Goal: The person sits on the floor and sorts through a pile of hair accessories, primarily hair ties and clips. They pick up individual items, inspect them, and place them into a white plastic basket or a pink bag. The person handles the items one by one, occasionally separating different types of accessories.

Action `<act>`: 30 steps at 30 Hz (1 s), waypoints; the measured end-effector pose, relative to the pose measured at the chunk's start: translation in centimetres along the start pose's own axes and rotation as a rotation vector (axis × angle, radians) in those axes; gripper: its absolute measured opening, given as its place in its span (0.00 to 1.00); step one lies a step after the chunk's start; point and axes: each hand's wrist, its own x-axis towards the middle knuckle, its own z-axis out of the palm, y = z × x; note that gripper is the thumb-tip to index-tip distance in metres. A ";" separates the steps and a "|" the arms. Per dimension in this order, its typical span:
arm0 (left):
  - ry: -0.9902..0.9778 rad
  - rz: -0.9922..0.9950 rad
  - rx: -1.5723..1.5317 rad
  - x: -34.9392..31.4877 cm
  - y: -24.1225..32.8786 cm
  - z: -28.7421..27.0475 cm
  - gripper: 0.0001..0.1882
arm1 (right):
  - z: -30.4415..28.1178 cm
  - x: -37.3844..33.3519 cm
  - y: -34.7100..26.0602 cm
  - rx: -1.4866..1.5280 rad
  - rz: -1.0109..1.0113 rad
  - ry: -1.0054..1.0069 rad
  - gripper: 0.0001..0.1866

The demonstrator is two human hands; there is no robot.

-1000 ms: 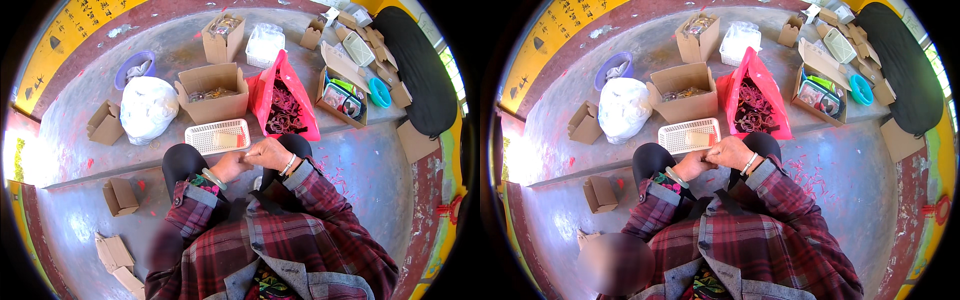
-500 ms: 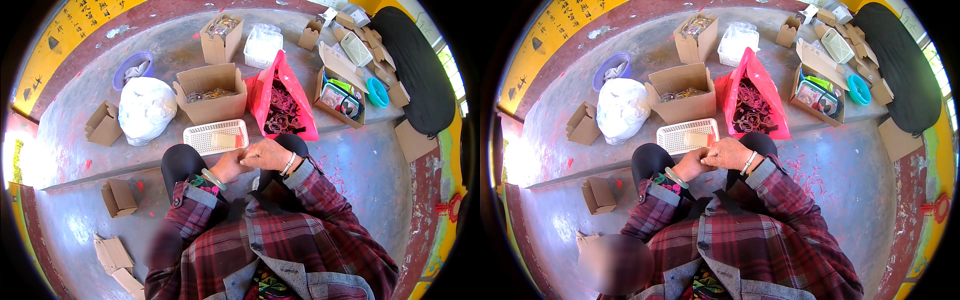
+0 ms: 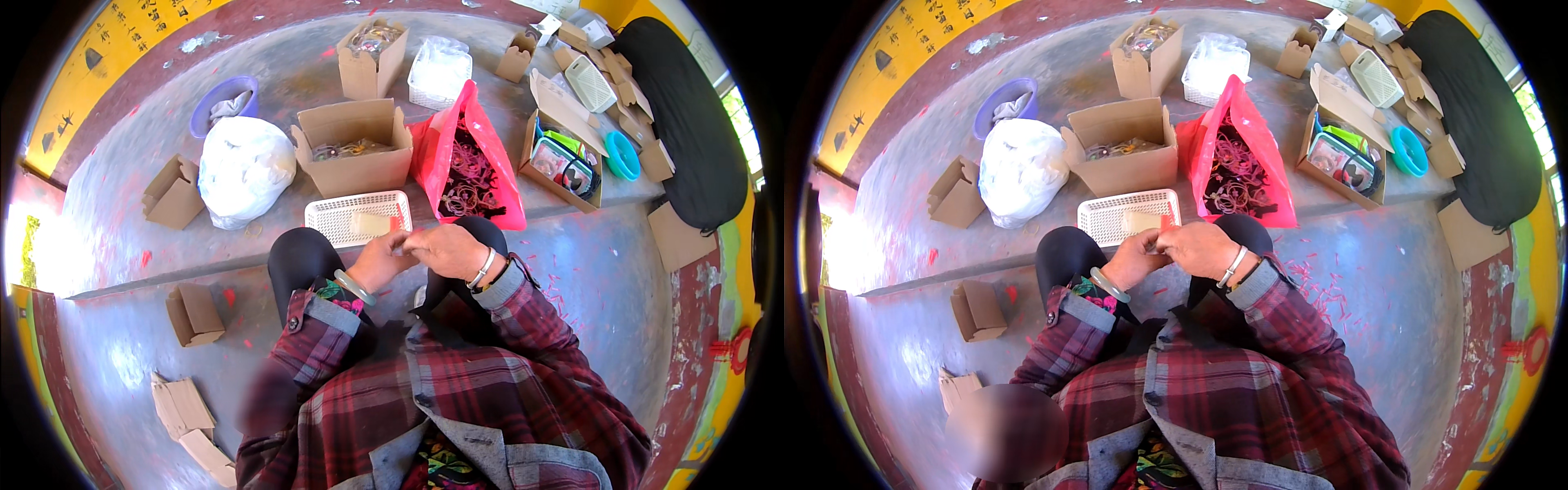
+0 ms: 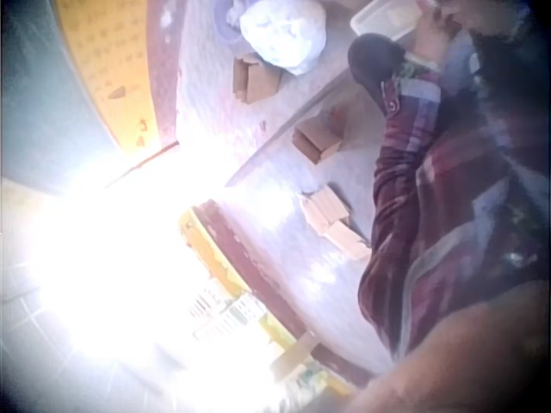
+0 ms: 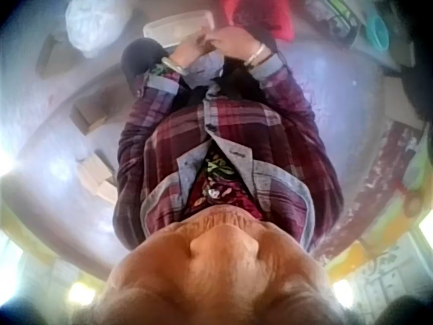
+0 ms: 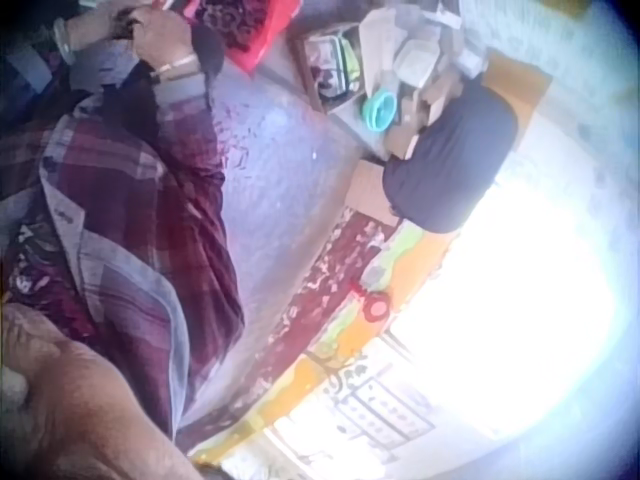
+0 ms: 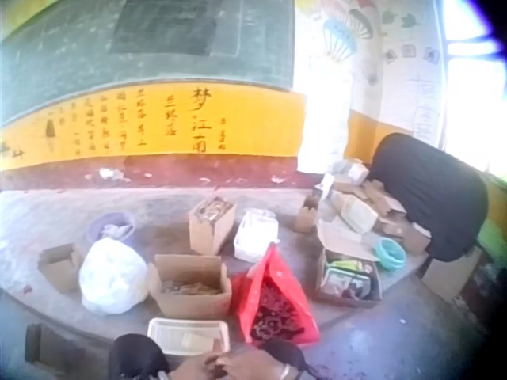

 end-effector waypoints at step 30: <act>0.220 -0.216 -0.724 0.4 -0.6 -0.7 0.12 | 3.1 0.3 -1.6 -0.035 -0.079 0.324 0.32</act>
